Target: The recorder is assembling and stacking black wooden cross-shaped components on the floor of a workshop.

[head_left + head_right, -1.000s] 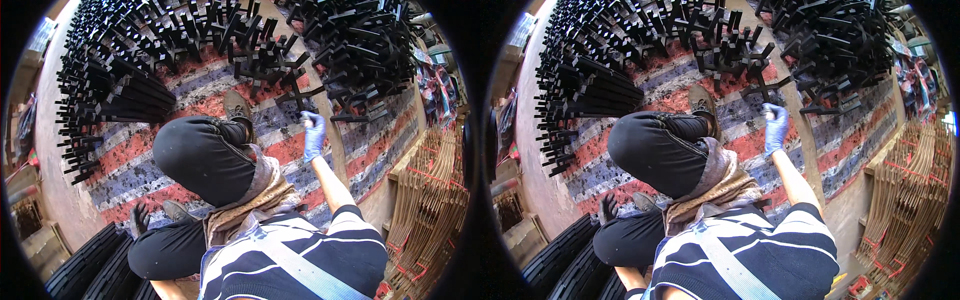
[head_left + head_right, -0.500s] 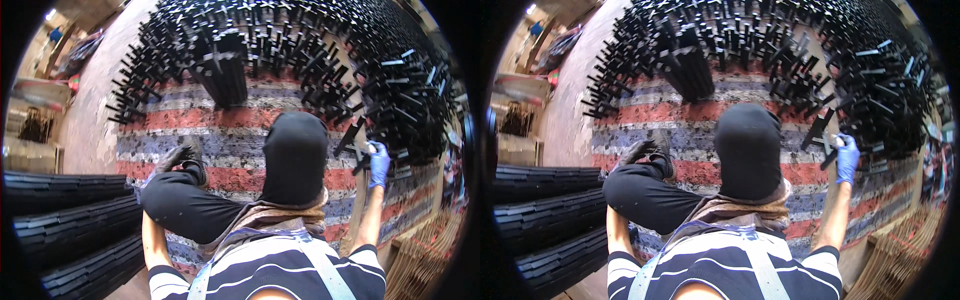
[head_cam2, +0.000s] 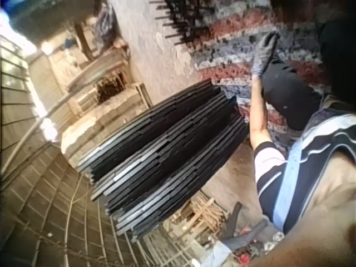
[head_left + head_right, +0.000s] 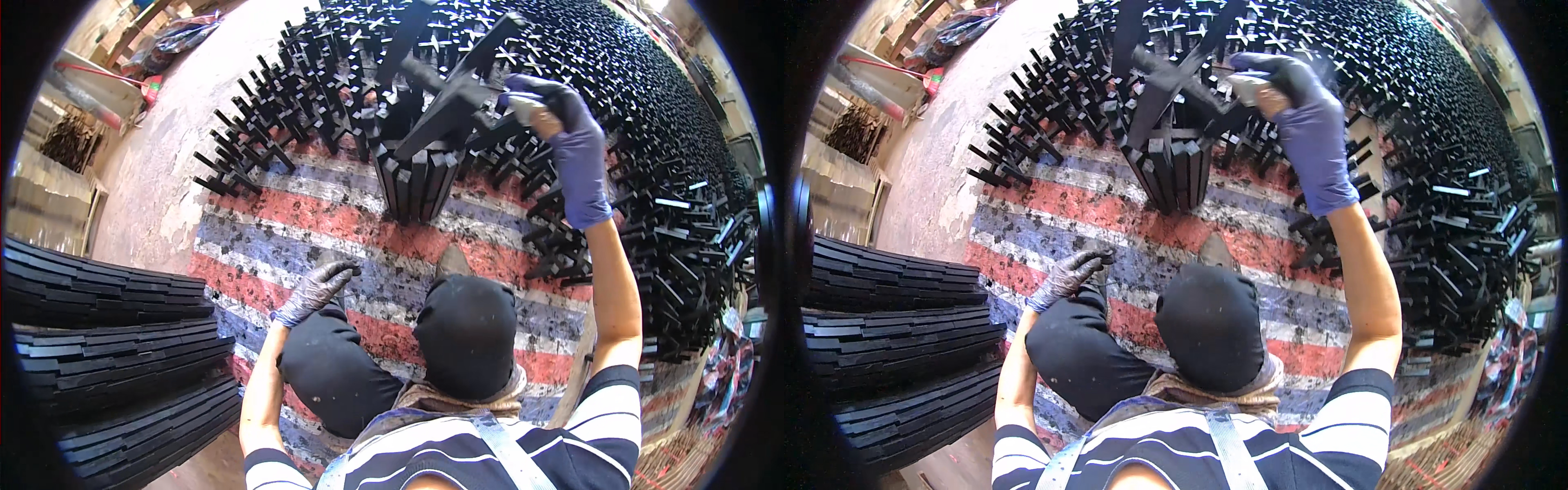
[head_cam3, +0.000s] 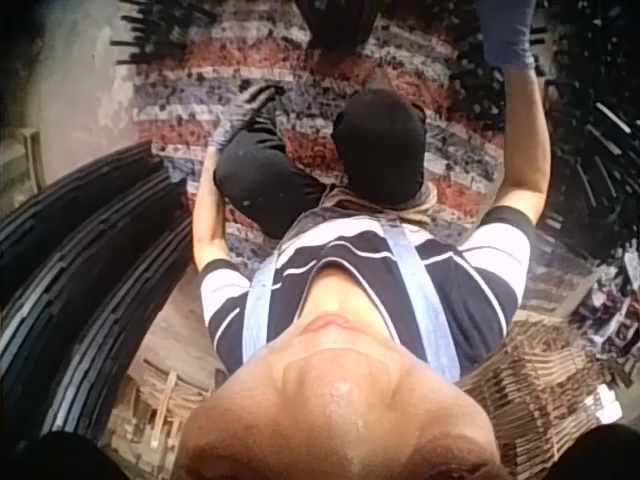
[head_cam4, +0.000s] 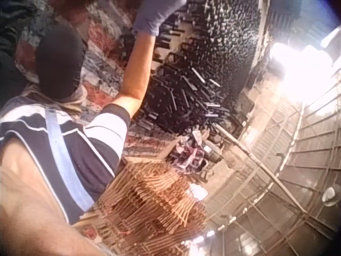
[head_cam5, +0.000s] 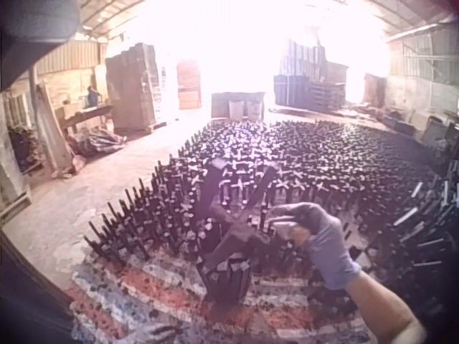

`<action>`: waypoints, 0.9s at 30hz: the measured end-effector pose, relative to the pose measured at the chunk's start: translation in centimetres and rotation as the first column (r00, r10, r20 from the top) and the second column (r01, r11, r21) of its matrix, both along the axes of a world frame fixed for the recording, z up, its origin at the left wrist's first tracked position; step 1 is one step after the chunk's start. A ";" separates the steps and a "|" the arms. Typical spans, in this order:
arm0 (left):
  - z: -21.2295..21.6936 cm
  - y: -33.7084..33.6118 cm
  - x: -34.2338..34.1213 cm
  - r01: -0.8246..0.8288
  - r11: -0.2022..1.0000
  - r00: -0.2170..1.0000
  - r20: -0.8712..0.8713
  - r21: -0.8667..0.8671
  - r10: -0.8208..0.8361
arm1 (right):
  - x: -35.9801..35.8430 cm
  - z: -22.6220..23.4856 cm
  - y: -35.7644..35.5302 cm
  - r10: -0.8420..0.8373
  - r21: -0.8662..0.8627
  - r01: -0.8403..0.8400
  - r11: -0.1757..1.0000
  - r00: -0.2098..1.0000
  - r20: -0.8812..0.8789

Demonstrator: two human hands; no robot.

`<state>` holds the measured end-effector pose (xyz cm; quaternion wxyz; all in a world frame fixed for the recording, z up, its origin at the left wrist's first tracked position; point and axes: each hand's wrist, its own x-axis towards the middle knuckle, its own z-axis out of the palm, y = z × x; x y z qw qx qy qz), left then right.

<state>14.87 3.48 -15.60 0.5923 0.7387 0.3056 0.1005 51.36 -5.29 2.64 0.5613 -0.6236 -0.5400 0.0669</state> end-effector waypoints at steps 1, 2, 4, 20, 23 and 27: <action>0.2 0.6 0.4 -0.018 1.000 1.000 0.007 -0.015 0.018 | -1.3 0.0 1.5 0.044 0.040 -0.043 0.998 0.999 -0.030; 0.7 1.4 1.0 -0.032 0.999 0.999 0.016 -0.030 0.033 | -1.5 -0.1 2.4 0.025 -0.034 -0.022 0.999 0.996 0.082; 2.6 3.1 2.9 -0.124 0.987 0.989 0.068 -0.102 0.132 | -1.4 -1.0 3.9 0.094 -0.167 -0.069 0.983 0.985 0.147; 3.1 18.6 12.5 -0.123 0.330 0.991 0.132 0.936 -0.004 | 2.8 -2.1 5.3 0.227 -0.047 -0.232 0.972 0.854 0.469; 5.5 16.5 13.0 -0.087 0.530 0.993 0.118 0.843 -0.025 | 7.3 -2.8 0.6 0.064 -0.173 -0.070 0.982 0.997 -0.045; 4.7 17.5 11.0 -0.119 0.699 0.991 0.126 0.705 0.042 | 11.0 -9.2 -9.3 -0.260 -0.388 0.268 0.882 0.963 0.074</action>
